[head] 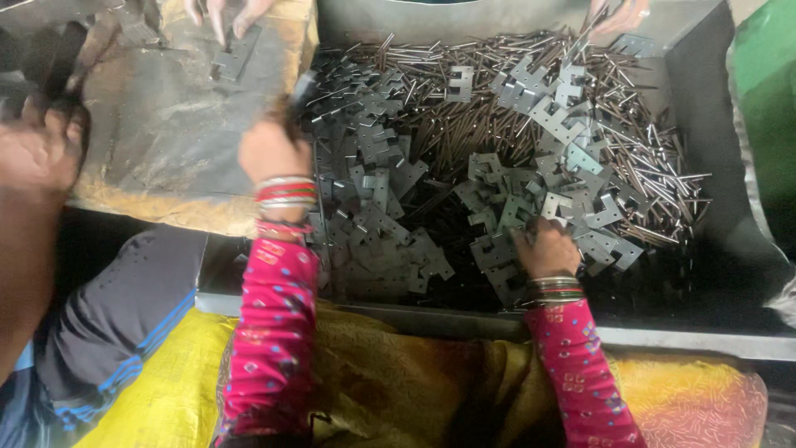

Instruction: The person inserts metal rods into metal plates and places the assembled units into a bin. The task is performed by hand with another person working alongside.

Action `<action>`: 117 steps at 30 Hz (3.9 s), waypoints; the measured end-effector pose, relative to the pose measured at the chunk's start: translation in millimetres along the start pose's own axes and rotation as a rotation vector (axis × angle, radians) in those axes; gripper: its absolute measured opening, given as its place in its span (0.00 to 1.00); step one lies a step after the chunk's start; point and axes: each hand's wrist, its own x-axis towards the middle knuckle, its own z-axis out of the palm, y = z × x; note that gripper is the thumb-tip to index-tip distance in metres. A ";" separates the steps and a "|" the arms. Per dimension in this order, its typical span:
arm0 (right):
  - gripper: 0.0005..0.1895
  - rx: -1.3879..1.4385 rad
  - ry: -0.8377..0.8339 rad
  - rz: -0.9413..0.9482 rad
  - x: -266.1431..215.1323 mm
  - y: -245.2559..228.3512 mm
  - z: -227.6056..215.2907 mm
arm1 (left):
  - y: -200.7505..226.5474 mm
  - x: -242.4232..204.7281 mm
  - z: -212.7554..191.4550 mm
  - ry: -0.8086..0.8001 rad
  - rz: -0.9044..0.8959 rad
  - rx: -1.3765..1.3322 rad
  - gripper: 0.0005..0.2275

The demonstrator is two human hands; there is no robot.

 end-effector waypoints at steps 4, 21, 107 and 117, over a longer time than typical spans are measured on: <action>0.30 0.019 0.049 -0.048 9.0 30.2 19.9 | -76.7 32.0 -4.4 0.047 -0.233 0.022 0.15; 0.08 2.131 -0.280 -0.114 -10.8 33.2 -31.7 | 147.7 -173.9 12.9 -0.822 1.043 -0.045 0.06; 0.22 0.139 0.103 -0.699 -15.4 -65.2 11.5 | 123.3 -85.2 -10.2 -1.027 0.529 -0.133 0.27; 0.14 -0.083 0.047 -0.971 8.5 -85.5 39.0 | 95.6 -13.8 -61.8 -1.246 0.270 -1.856 0.28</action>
